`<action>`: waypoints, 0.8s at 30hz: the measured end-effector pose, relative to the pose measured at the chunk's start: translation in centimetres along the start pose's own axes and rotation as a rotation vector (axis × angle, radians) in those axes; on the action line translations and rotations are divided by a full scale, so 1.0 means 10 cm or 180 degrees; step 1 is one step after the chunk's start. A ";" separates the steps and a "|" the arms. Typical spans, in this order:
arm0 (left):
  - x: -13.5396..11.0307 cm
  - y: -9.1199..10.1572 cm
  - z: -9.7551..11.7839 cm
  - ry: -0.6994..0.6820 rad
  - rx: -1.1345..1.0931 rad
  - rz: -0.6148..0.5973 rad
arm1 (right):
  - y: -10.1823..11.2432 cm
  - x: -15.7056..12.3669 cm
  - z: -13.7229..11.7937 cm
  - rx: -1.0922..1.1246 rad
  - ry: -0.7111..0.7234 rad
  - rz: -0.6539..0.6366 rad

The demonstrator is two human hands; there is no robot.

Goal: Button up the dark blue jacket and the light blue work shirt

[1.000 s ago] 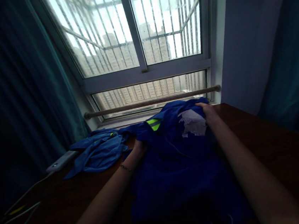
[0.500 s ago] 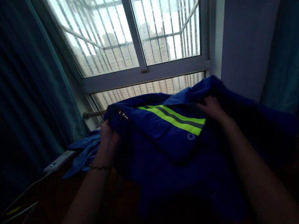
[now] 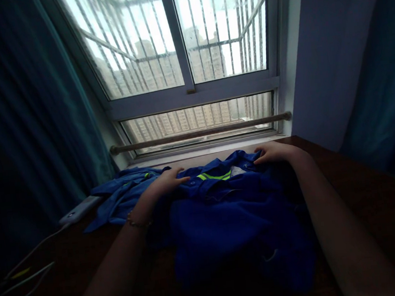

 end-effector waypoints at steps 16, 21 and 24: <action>-0.18 -1.01 0.15 -0.0099 0.0448 -0.0506 | -0.37 0.28 0.83 -0.0798 -0.0924 0.0579; -0.12 -1.06 0.09 -0.0058 0.0040 -0.0343 | -0.51 0.39 0.81 -0.0662 -0.0814 0.0141; -0.05 -1.09 0.03 0.0188 -0.0455 -0.0361 | -0.19 0.33 0.65 -0.0567 -0.0835 0.0587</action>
Point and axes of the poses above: each hand's wrist, its own x-axis towards the middle knuckle, its own y-axis out of the back of the hand, z = x × y, the point moved 3 cm from there along x, towards the middle knuckle, and after that the axes turned 4 degrees about z, right-handed, at the moved point
